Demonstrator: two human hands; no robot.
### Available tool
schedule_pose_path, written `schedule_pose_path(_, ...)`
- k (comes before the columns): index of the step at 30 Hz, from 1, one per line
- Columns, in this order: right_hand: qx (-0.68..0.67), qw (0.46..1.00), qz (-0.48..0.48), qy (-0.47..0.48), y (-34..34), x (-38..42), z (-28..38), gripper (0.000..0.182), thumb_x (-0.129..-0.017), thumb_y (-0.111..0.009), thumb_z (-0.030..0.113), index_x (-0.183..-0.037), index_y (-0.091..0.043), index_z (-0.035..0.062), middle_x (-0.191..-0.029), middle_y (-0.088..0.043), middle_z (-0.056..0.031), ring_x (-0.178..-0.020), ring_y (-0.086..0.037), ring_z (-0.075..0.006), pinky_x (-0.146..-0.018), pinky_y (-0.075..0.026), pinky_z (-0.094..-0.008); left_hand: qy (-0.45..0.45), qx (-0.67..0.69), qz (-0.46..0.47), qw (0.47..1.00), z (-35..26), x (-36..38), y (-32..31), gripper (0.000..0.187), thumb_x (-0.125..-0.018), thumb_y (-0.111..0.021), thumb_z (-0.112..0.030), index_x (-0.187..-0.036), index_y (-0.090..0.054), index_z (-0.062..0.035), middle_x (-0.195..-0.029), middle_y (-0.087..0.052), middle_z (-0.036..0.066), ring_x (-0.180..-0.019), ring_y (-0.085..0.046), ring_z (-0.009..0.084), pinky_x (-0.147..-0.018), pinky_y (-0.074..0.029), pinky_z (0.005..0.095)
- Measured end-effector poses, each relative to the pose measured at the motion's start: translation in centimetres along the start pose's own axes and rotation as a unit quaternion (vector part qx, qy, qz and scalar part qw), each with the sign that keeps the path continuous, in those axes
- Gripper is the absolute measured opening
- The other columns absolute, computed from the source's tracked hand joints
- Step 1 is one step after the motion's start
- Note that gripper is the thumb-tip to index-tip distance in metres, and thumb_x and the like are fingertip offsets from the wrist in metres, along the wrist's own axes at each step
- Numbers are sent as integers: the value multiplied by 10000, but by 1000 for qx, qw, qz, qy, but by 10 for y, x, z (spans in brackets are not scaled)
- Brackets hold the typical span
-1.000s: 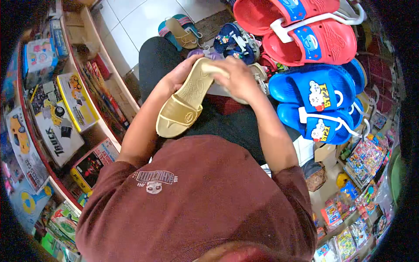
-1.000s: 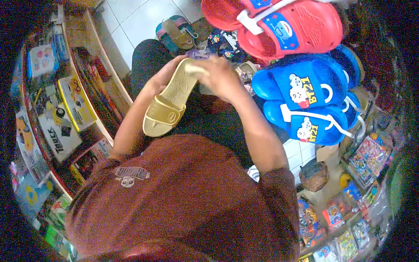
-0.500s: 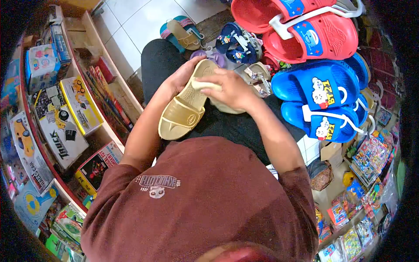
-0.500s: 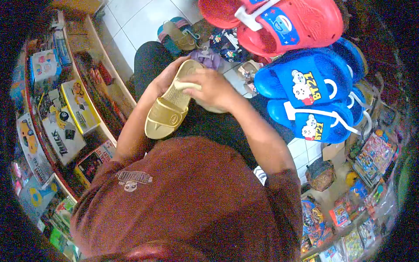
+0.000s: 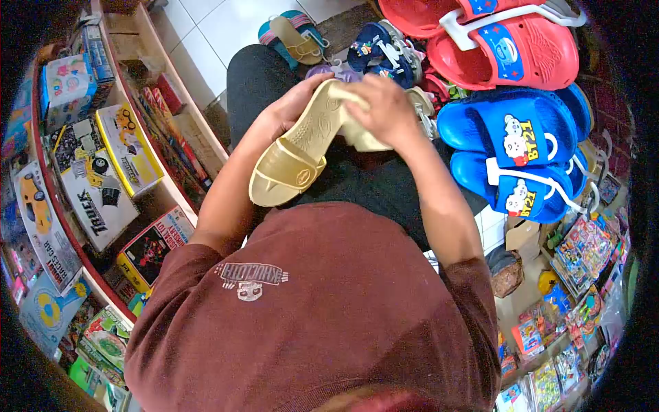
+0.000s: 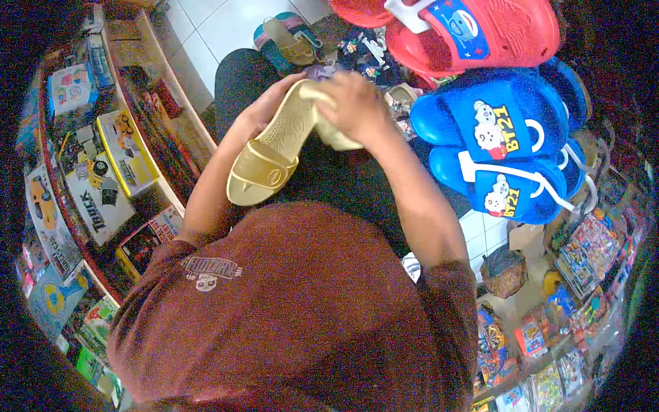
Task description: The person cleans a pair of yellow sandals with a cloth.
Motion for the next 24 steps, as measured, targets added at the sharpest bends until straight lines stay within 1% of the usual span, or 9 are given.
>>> schedule_pose_path(2, 15, 1000, -1, -12, 7, 1, 6, 263, -790, -708, 238, -1038, -711, 150, -831, -591, -122, -805, -602, -324, -720, -500, -415, 1, -7, 7, 1000, 1, 0, 2, 440, -986, -437, -423, -1052, -659, -49, -915, -708, 108, -725, -693, 222, -653, -596, 373)
schedule_pose_path(6, -157, 982, 99, 31, 3, 17, 26, 286, -799, -711, 243, -1060, -702, 127, -845, -597, -135, -839, -609, -333, -765, -493, -417, -7, -13, -45, 999, 2, 2, -8, 457, -985, -432, -438, -1056, -656, -46, -918, -706, 109, -729, -689, 224, -657, -594, 378)
schedule_pose_path(10, 15, 996, 40, -72, 17, 6, -4, 300, -812, -710, 256, -1066, -692, 97, -969, -650, -145, -934, -629, -344, -818, -497, -411, 12, -25, -48, 998, 1, 6, -5, 458, -981, -436, -437, -1064, -649, -40, -929, -702, 113, -733, -690, 227, -657, -594, 379)
schedule_pose_path(13, -146, 981, 129, -5, -1, 20, 18, 321, -801, -711, 267, -1064, -688, 84, -1015, -667, -156, -952, -639, -334, -838, -500, -403, 8, -21, -38, 999, -2, 7, -14, 463, -980, -437, -438, -1065, -648, -35, -946, -702, 125, -726, -691, 229, -644, -596, 371)
schedule_pose_path(14, -188, 959, 213, -17, -8, 20, 29, 335, -803, -699, 281, -1066, -685, 74, -1016, -675, -165, -964, -648, -319, -855, -500, -399, 4, -16, -43, 999, 0, 3, -11, 461, -980, -440, -438, -1063, -648, -35, -949, -702, 128, -722, -692, 229, -640, -597, 368)
schedule_pose_path(15, -171, 966, 191, 34, -12, 20, 35, 329, -816, -682, 286, -1060, -678, 64, -995, -676, -172, -962, -648, -328, -859, -501, -396, 1, -12, -48, 999, 0, 2, -13, 460, -979, -443, -439, -1060, -648, -35, -952, -702, 131, -718, -692, 230, -637, -598, 366)
schedule_pose_path(17, -194, 964, 178, -42, -3, 11, 20, 330, -822, -678, 295, -1050, -662, 56, -997, -669, -181, -954, -640, -353, -846, -502, -407, -13, 0, -66, 998, 0, 3, -14, 469, -971, -458, -447, -1078, -647, -31, -958, -702, 135, -735, -692, 234, -643, -600, 364)
schedule_pose_path(19, -56, 991, 84, -87, 8, 4, -3, 340, -822, -685, 307, -1058, -640, 66, -998, -665, -183, -953, -639, -355, -832, -501, -413, -10, -2, -60, 998, -1, 5, -7, 478, -967, -465, -452, -1093, -646, -27, -957, -703, 132, -752, -691, 235, -653, -600, 369)
schedule_pose_path(24, -208, 950, 232, -19, -13, 18, 15, 344, -831, -689, 308, -1084, -626, 84, -1012, -656, -183, -955, -631, -379, -826, -505, -445, -3, -31, -31, 999, 0, 5, -10, 478, -979, -441, -454, -1110, -640, -39, -936, -708, 107, -724, -697, 213, -647, -599, 348)
Point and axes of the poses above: each hand's wrist, its own x-axis away from the middle knuckle, its own y-axis out of the back of the hand, z = x × y, the point moved 4 cm from there along -x, towards the middle knuckle
